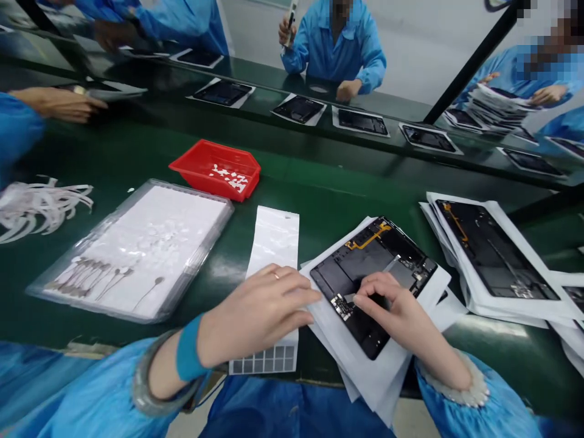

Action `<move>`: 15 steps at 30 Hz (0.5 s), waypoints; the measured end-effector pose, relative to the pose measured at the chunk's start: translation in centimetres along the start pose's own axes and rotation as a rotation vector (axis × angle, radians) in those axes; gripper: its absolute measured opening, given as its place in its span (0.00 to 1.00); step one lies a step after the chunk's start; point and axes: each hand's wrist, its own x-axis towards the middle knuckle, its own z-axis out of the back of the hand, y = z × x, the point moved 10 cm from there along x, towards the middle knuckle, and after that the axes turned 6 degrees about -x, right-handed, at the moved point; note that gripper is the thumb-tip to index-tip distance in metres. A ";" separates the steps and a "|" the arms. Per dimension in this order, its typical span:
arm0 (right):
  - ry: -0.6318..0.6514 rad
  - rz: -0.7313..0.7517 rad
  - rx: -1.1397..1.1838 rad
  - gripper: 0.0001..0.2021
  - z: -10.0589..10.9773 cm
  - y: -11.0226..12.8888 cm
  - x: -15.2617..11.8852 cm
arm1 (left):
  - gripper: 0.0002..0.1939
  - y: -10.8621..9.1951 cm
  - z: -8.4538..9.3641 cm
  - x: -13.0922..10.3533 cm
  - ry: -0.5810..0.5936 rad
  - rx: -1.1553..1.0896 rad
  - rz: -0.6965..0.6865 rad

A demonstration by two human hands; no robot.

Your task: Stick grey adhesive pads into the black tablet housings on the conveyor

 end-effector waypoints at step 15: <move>-0.042 0.022 -0.265 0.09 -2.1 0.1 0.7 | 0.11 -1.6 -4.9 2.0 0.069 0.257 -0.162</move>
